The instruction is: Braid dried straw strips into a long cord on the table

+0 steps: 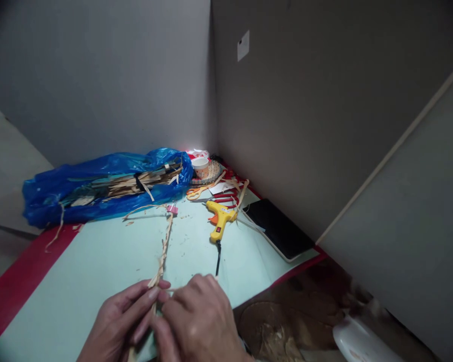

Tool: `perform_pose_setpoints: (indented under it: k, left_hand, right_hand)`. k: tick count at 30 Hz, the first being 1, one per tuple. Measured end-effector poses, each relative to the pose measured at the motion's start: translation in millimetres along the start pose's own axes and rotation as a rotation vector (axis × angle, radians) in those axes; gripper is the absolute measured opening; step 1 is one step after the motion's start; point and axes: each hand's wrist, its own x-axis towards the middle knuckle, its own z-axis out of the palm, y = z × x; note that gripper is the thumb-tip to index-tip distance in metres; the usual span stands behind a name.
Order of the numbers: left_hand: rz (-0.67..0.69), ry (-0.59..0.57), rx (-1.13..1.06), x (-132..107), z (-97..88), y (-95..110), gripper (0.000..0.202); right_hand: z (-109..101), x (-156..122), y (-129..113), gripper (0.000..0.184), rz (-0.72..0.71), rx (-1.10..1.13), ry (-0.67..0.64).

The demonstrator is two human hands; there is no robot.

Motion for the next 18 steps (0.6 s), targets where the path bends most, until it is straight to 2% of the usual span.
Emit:
perform_pose_setpoints:
  k: [3,6,8,12,16,18]
  left_hand:
    - [-0.007,-0.030,-0.035,2.3,-1.0,-3.0,0.029]
    - [0.006,-0.039,-0.040,4.1,-2.0,-5.5,0.032]
    - [0.008,-0.042,-0.031,4.3,-2.1,-5.6,0.032]
    - [-0.001,-0.045,-0.003,0.9,1.6,-3.0,0.032]
    - [0.038,0.051,-0.039,-5.9,7.4,-1.2,0.039]
    - [0.070,0.080,-0.021,-8.8,8.9,-1.6,0.042]
  right_hand:
    - [-12.4,15.6,-0.1,0.016,0.241,0.157,-0.089]
    - [-8.8,20.9,-2.3,0.019,0.433,0.361,-0.341]
    - [-1.4,20.0,-1.9,0.021,0.525,0.448,-0.456]
    - [8.7,17.0,4.0,0.026,0.577,0.499,-0.447]
    - [9.2,19.9,8.9,0.028,0.554,0.631,-0.439]
    - [9.4,22.1,10.1,0.031,0.589,0.731,-0.427]
